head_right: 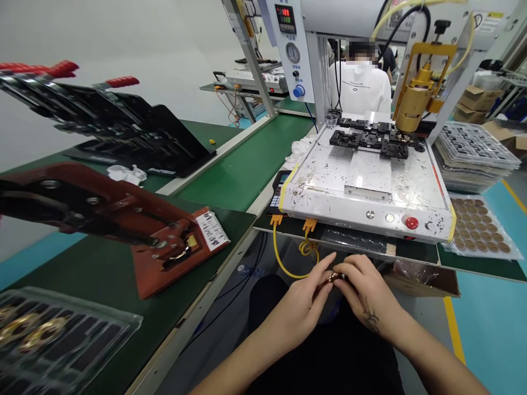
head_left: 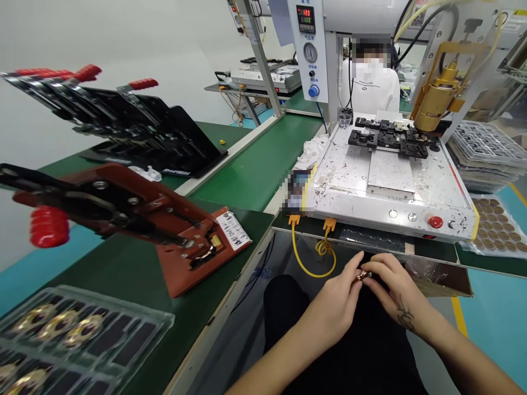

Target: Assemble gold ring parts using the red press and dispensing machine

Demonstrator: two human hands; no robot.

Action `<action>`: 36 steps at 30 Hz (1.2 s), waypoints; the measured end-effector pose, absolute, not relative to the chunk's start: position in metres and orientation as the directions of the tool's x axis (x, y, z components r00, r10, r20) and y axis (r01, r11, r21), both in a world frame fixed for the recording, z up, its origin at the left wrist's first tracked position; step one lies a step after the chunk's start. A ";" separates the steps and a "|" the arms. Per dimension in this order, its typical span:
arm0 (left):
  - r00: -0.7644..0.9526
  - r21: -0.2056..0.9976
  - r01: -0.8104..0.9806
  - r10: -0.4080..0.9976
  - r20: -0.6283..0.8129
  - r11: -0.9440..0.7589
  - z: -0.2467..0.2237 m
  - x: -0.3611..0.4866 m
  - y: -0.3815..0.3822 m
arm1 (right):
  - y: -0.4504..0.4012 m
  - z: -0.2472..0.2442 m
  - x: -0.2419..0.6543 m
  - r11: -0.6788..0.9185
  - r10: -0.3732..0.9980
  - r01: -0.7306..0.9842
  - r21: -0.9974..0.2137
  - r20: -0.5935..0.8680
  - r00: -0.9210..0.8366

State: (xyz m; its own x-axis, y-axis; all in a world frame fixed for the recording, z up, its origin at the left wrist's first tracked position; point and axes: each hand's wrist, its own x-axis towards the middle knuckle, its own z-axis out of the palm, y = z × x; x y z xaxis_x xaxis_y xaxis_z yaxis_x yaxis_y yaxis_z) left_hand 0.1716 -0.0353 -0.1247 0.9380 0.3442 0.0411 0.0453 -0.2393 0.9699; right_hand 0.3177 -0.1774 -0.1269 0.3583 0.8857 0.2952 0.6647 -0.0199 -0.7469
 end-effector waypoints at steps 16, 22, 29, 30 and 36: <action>0.842 0.994 0.046 0.531 -0.094 0.104 -0.103 0.169 -0.028 | -0.155 -0.129 0.306 -0.033 0.846 -0.030 -0.999 -0.044 0.531; 0.835 0.997 0.067 0.544 -0.079 0.041 -0.102 0.165 -0.021 | -0.155 -0.120 0.323 0.080 0.915 0.456 -0.886 0.247 0.318; 0.835 0.974 0.066 0.546 0.066 -0.218 -0.074 0.141 -0.001 | -0.132 -0.114 0.334 0.286 0.905 0.708 -0.646 0.426 0.023; 0.803 0.952 0.069 0.583 0.125 -0.299 -0.062 0.132 0.010 | -0.127 -0.114 0.334 0.284 0.899 0.716 -0.638 0.437 0.032; 0.266 0.471 0.233 0.522 0.810 -0.851 0.014 0.062 0.113 | -0.100 -0.100 0.333 0.314 0.850 0.718 -0.621 0.521 0.079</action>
